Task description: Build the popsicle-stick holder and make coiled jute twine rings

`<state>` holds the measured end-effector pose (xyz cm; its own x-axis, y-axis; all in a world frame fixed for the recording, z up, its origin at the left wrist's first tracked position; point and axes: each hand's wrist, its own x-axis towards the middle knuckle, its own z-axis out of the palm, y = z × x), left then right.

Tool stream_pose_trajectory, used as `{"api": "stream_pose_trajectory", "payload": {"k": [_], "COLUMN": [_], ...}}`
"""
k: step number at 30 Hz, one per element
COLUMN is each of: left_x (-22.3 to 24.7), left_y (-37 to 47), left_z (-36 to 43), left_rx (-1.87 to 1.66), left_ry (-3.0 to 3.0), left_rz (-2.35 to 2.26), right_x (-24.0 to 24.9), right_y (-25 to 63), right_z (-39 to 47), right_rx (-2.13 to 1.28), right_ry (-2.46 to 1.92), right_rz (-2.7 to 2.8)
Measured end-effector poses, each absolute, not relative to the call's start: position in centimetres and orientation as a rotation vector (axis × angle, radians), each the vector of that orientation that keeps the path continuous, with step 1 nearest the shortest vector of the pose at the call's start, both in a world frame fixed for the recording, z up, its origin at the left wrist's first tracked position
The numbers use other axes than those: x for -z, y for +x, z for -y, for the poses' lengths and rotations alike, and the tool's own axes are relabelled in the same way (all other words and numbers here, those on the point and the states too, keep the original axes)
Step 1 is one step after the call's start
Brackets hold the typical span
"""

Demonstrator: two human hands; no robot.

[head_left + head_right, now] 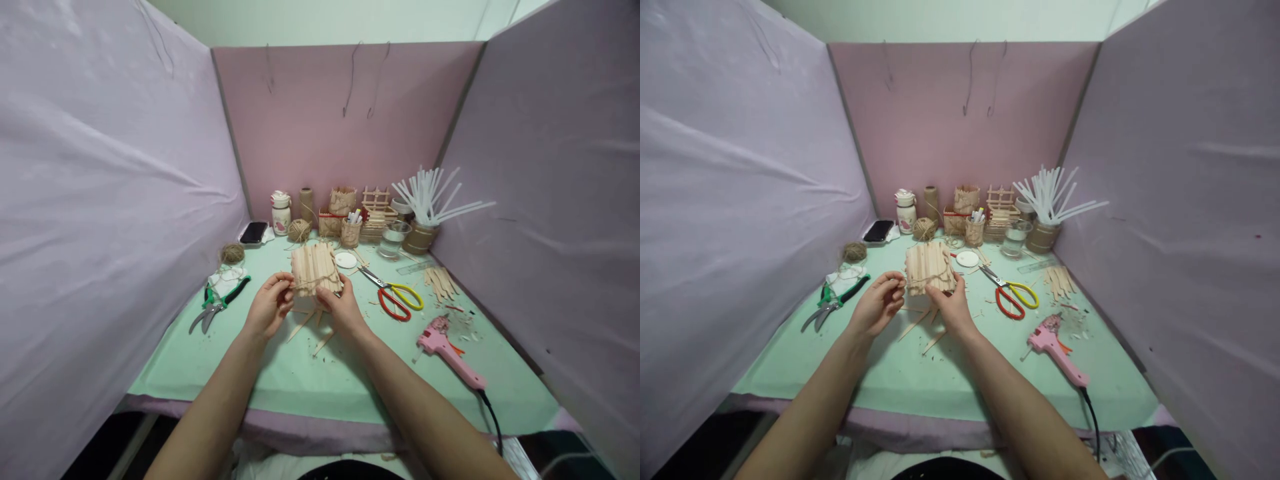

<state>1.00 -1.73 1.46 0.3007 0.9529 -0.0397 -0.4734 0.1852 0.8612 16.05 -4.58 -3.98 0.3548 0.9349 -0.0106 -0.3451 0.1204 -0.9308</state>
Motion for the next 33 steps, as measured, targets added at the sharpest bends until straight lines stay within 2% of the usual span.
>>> {"api": "stream_pose_trajectory", "payload": {"k": [5,15,27,33], "left_x": [-1.7,-1.9,-2.2,-2.5], "left_y": [0.6,0.5,1.2,2.0], "left_z": [1.5,0.7,0.3,-0.2], "left_rx": [-1.125,-1.118,-1.366,-1.337], "left_ry": [0.812,1.269,1.754,1.650], "left_rz": [-0.660,-0.831,-1.059,-1.179], "right_x": [3.9,3.7,3.2,3.1], "right_y": [16.2,16.3,16.3,16.3], "right_z": [4.6,4.6,4.8,4.8], "right_rx": [-1.057,-1.062,-1.064,-1.046], "right_ry": [-1.041,-1.020,-1.049,-1.054], "right_rz": [0.720,0.721,0.719,0.740]}}
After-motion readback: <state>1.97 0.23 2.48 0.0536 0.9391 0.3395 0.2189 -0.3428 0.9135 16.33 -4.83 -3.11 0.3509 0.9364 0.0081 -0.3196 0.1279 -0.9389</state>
